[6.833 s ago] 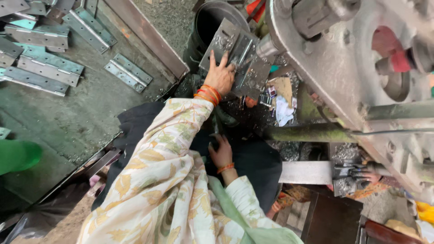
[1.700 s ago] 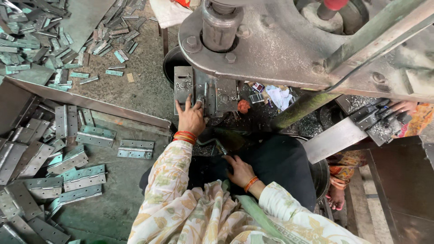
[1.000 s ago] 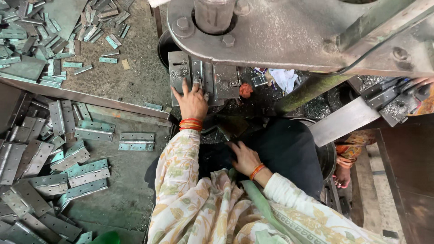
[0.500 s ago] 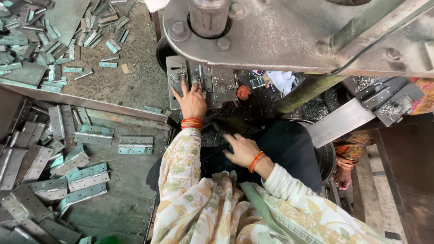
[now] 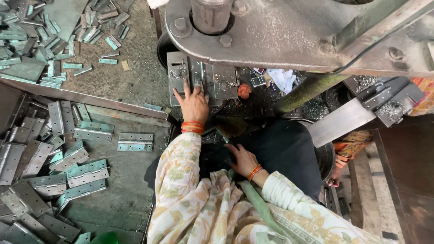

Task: The person operates a manual punching machine to process metal hinge blanks. They repeatedly pick up a blank, place it into the machine's die, and activate the press to punch holes. After each cycle, they remove the finished piece and set it aside on a nearby surface.

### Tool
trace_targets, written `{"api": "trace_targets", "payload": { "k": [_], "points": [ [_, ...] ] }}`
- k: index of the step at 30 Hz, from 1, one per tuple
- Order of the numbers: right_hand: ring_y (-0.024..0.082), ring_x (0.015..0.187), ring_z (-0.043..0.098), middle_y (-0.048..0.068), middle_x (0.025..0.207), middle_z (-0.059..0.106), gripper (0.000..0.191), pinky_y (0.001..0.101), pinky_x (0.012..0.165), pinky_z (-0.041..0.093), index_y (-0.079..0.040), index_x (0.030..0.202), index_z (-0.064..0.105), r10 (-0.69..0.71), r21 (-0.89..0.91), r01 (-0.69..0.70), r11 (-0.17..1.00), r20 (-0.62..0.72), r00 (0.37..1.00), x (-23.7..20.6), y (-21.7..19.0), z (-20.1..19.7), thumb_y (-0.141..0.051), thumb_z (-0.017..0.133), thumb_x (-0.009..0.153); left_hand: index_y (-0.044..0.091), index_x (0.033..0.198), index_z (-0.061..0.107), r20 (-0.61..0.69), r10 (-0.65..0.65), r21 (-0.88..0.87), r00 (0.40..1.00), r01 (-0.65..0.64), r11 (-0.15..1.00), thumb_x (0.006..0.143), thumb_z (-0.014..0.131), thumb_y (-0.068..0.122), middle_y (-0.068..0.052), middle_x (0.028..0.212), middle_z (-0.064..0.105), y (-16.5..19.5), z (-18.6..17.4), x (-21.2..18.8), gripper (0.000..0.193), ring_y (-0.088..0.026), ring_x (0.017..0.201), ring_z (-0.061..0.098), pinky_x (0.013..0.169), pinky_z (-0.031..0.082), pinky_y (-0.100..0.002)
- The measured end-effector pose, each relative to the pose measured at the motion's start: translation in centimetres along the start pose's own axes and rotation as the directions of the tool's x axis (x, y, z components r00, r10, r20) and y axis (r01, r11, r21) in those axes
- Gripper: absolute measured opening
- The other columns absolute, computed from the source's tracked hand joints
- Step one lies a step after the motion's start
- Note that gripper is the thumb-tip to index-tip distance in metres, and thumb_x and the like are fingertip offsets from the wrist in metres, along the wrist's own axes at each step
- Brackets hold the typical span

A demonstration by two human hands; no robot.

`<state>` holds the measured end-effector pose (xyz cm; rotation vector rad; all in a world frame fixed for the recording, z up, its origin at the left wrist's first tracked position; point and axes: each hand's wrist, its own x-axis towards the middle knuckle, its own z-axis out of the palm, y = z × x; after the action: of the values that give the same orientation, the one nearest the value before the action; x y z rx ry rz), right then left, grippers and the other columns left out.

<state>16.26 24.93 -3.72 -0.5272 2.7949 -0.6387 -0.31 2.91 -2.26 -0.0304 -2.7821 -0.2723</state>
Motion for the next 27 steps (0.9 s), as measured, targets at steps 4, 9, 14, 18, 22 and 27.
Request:
{"api": "trace_targets", "payload": {
  "k": [4,9,14,18,22,27],
  "points": [
    [0.042,0.094,0.069,0.019,0.114,0.064,0.067,0.0505,0.079,0.058,-0.022,0.144,0.049,0.049,-0.037,-0.045,0.998,0.109,0.993,1.3,-1.9,-3.9,-0.03,0.074,0.082,0.013,0.129,0.071,0.039,-0.022,0.024,0.999,0.021,0.999,0.098,0.051,0.027,0.004,0.145,0.059,-0.2,0.2,-0.5,0.039,-0.036,0.154,0.021,0.118,0.003,-0.078],
    [0.042,0.093,0.069,0.018,0.111,0.065,0.059,0.05,0.077,0.058,-0.018,0.14,0.052,0.009,-0.098,0.0,0.995,0.09,0.996,3.1,-3.2,-6.6,-0.034,0.072,0.087,0.013,0.127,0.072,0.033,-0.05,0.025,0.998,0.049,0.998,0.098,0.049,0.026,0.004,0.144,0.06,-0.6,1.1,2.0,0.039,-0.037,0.155,0.022,0.117,0.003,-0.078],
    [0.041,0.094,0.069,0.019,0.121,0.06,0.071,0.0498,0.077,0.058,-0.02,0.143,0.049,0.066,-0.121,-0.053,0.991,0.105,0.992,0.9,-1.2,-2.3,-0.027,0.075,0.078,0.012,0.127,0.072,0.032,-0.065,0.02,0.997,0.064,0.998,0.097,0.049,0.026,0.003,0.143,0.06,-0.7,1.9,3.1,0.04,-0.037,0.155,0.021,0.117,0.003,-0.077],
    [0.042,0.095,0.068,0.02,0.121,0.06,0.069,0.0506,0.077,0.058,-0.024,0.144,0.05,-0.029,-0.029,0.027,0.999,-0.072,0.997,-0.5,1.5,2.1,-0.027,0.076,0.08,0.012,0.134,0.069,-0.059,-0.04,-0.014,0.997,0.039,0.999,0.095,0.049,0.023,-0.001,0.143,0.06,-1.0,1.5,2.6,0.045,-0.038,0.152,0.023,0.116,0.004,-0.078],
    [0.042,0.095,0.068,0.018,0.118,0.06,0.07,0.0509,0.077,0.057,-0.025,0.145,0.048,0.015,-0.014,-0.015,1.0,0.006,1.0,-0.6,1.8,2.6,-0.028,0.075,0.081,0.013,0.139,0.065,0.015,-0.038,-0.041,0.999,0.039,0.998,0.098,0.053,0.022,0.002,0.147,0.059,-1.3,-1.1,2.1,0.044,-0.037,0.156,0.024,0.119,0.006,-0.075],
    [0.041,0.093,0.068,0.017,0.115,0.062,0.068,0.0498,0.077,0.058,-0.021,0.143,0.048,0.024,-0.012,-0.024,1.0,0.045,0.999,0.6,-0.6,-2.1,-0.026,0.072,0.08,0.012,0.136,0.068,-0.106,-0.108,-0.157,0.988,0.091,0.983,0.094,0.065,0.035,-0.008,0.142,0.061,-5.8,-5.7,0.9,0.047,-0.038,0.141,0.041,0.11,0.031,-0.065]
  ]
}}
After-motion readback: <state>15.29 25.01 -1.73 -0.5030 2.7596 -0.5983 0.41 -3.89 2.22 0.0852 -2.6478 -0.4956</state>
